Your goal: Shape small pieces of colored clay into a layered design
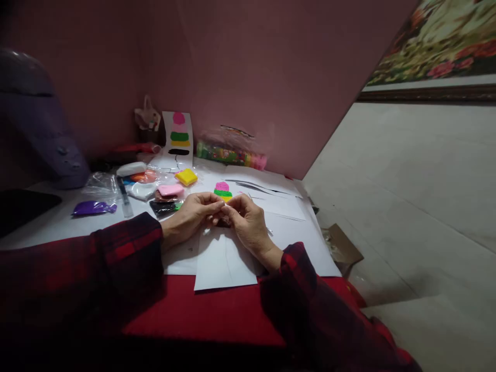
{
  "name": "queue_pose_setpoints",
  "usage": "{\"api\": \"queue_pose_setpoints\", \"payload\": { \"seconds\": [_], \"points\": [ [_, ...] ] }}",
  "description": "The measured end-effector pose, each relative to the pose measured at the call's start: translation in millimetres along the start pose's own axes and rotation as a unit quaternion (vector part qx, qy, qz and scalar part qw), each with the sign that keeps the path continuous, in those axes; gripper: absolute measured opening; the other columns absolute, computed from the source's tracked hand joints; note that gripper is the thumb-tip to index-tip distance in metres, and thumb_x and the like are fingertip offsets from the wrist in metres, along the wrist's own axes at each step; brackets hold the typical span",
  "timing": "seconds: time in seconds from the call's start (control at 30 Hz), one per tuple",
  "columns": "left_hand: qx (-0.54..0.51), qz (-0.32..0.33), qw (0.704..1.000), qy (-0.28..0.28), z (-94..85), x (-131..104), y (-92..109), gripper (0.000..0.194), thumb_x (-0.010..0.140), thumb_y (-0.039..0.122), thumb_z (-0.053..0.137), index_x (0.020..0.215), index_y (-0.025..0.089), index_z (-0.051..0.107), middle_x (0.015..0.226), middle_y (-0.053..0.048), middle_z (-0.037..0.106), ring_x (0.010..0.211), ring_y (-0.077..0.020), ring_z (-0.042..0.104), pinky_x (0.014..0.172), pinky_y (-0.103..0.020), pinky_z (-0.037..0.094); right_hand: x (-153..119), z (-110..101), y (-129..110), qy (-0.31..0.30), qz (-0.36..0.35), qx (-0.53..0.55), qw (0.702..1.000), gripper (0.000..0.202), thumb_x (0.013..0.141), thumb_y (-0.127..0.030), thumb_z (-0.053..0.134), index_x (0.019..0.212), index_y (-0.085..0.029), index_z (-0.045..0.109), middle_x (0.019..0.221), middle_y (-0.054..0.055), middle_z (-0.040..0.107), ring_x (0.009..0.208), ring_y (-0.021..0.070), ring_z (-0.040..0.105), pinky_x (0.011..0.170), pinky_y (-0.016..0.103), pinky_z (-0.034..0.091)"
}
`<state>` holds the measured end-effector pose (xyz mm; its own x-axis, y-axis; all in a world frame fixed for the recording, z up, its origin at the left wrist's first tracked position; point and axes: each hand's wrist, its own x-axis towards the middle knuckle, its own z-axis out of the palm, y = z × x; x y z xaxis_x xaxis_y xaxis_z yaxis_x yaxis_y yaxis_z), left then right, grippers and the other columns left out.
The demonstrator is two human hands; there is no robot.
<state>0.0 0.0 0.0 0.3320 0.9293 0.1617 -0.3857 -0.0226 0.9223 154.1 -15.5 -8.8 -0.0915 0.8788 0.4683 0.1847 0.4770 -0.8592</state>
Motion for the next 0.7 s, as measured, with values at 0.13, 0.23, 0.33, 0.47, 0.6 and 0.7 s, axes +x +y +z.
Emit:
{"api": "queue_pose_setpoints", "payload": {
  "seconds": [0.13,0.23,0.33,0.47,0.6,0.7],
  "points": [
    [-0.014,0.021,0.998,0.054,1.5,0.0,1.0,0.014,0.072,0.018,0.074,0.069,0.011,0.063,0.056,-0.001,0.061,0.042,-0.0073,0.050,0.040,-0.018,0.036,0.6,1.0,-2.6,0.014,-0.008,-0.003,1.000,0.017,0.083,-0.034,0.071,0.079,-0.020,0.062,0.067,-0.003,0.062,0.054,0.0108,0.056,0.049,0.024,0.045],
    [-0.011,0.036,0.990,0.137,-0.2,1.4,2.9,0.011,0.074,0.013,0.072,0.070,0.012,0.061,0.056,0.000,0.061,0.040,-0.0069,0.050,0.038,-0.017,0.035,2.9,0.3,-3.2,0.059,-0.008,-0.018,0.998,0.015,0.080,-0.028,0.071,0.073,-0.019,0.061,0.064,-0.003,0.060,0.052,0.0097,0.053,0.047,0.024,0.044],
    [-0.016,0.047,0.987,0.151,-3.3,1.8,4.7,0.014,0.073,0.017,0.075,0.072,0.013,0.062,0.055,0.001,0.061,0.040,-0.0068,0.049,0.037,-0.017,0.034,5.3,-0.4,-4.7,0.082,-0.002,0.008,0.997,0.017,0.078,-0.028,0.072,0.071,-0.019,0.060,0.058,-0.006,0.055,0.045,0.0082,0.049,0.043,0.023,0.041],
    [-0.022,0.031,0.995,0.090,-3.0,-1.7,5.2,0.024,0.068,0.024,0.082,0.082,0.011,0.068,0.060,0.000,0.063,0.043,-0.0066,0.050,0.041,-0.018,0.035,4.6,0.9,-7.1,0.033,0.016,0.048,0.998,0.022,0.077,-0.037,0.075,0.079,-0.020,0.062,0.065,-0.004,0.060,0.048,0.0094,0.053,0.043,0.023,0.044],
    [0.008,0.017,0.999,0.032,0.5,-5.7,5.6,0.023,0.066,0.024,0.083,0.076,0.009,0.068,0.062,-0.002,0.064,0.046,-0.0070,0.052,0.044,-0.019,0.037,-0.6,2.7,-5.5,-0.002,0.006,0.028,1.000,0.022,0.078,-0.036,0.076,0.087,-0.022,0.063,0.071,-0.002,0.064,0.060,0.0132,0.061,0.049,0.025,0.049],
    [0.022,0.016,0.999,0.039,1.0,-6.3,6.2,0.019,0.066,0.020,0.081,0.069,0.011,0.065,0.055,0.000,0.060,0.042,-0.0072,0.050,0.041,-0.019,0.036,-3.6,2.6,-2.9,0.000,-0.003,0.002,1.000,0.023,0.079,-0.034,0.075,0.095,-0.023,0.062,0.073,-0.002,0.066,0.064,0.0144,0.063,0.054,0.027,0.051]
  ]
}}
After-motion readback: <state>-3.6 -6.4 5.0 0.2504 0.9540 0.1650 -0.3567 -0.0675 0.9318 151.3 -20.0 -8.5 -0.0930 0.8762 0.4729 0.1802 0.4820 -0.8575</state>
